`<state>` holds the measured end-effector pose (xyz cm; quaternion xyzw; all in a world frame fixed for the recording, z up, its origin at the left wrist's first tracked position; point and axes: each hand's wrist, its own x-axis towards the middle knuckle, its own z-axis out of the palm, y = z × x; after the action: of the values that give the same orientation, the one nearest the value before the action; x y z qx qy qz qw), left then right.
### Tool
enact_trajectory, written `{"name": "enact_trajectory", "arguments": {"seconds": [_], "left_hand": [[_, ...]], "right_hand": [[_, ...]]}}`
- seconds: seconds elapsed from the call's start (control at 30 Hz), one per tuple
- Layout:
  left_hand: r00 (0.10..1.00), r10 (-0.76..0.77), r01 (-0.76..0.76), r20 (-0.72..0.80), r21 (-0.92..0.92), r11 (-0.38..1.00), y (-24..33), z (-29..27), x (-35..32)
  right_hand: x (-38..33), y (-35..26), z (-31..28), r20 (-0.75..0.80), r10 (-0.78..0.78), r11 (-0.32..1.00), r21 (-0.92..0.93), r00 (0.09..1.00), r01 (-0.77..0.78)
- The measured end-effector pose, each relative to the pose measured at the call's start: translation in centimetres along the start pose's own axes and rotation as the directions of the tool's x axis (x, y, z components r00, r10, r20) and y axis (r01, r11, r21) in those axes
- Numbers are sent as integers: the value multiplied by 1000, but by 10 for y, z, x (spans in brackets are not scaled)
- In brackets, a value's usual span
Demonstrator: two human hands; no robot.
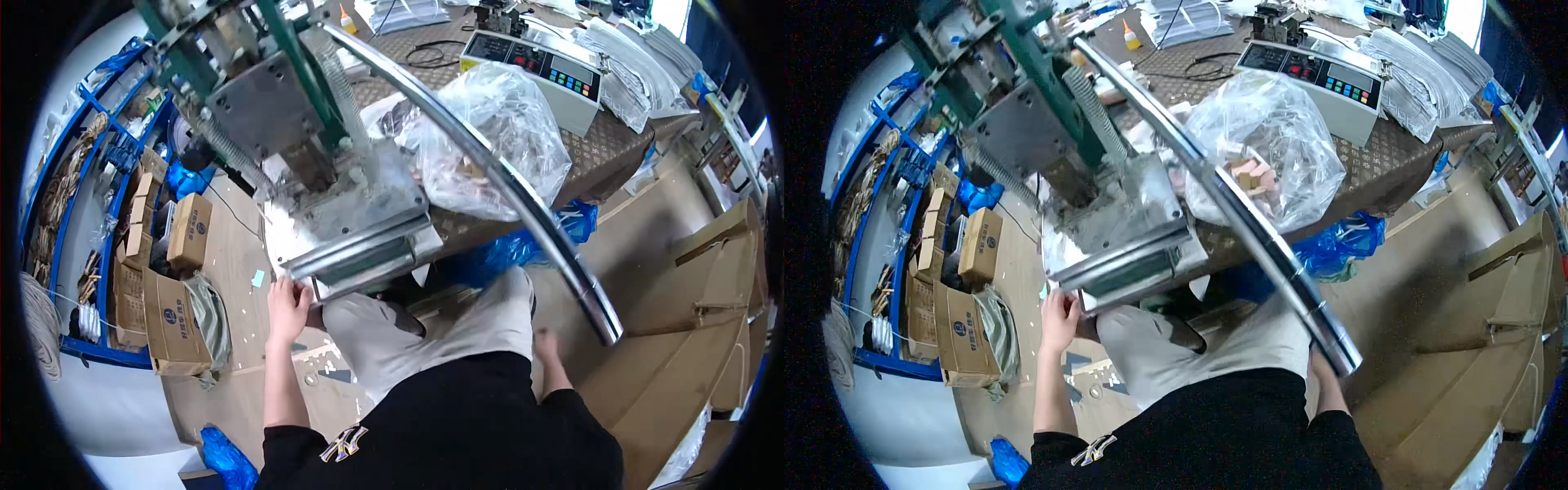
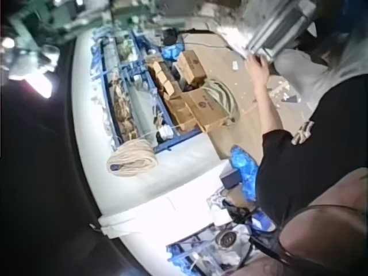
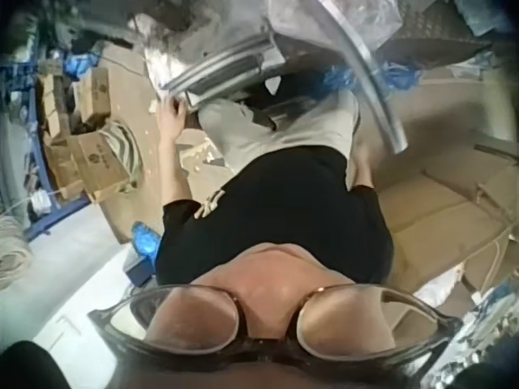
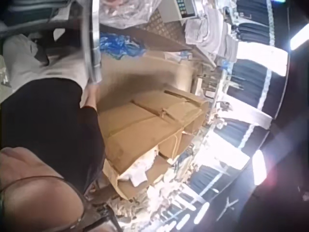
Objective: Using a manual press machine to punch or stamp small pink tags.
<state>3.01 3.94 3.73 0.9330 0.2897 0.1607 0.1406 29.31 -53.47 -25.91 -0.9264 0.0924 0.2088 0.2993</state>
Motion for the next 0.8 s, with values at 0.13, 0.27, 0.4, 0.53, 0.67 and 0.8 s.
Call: {"name": "enact_trajectory", "arguments": {"seconds": [0.13, 0.27, 0.4, 0.53, 0.67, 0.8], "left_hand": [[976, 7, 5, -218, 55, 998, 8, 23, 0], [972, -62, 75, -226, 48, 996, 6, 25, -2], [970, -92, 109, -226, 66, 992, 11, 22, -4], [966, -102, 118, -236, 54, 992, 22, 24, -3], [958, -134, 153, -253, 56, 987, 25, 26, -2], [943, -113, 159, -314, 122, 980, 19, 37, 1]], "right_hand": [[20, -176, -176, -362, -737, 674, -319, 571, 667], [-52, -417, -257, -296, -955, 161, -558, -13, 814], [-30, -557, -235, 79, -966, -213, -783, -247, 584], [46, -611, -196, 186, -967, -253, -802, -176, 541], [91, -593, -202, 350, -901, -19, -621, 256, 783], [113, -594, -300, 81, -928, 300, -417, 364, 858]]}}
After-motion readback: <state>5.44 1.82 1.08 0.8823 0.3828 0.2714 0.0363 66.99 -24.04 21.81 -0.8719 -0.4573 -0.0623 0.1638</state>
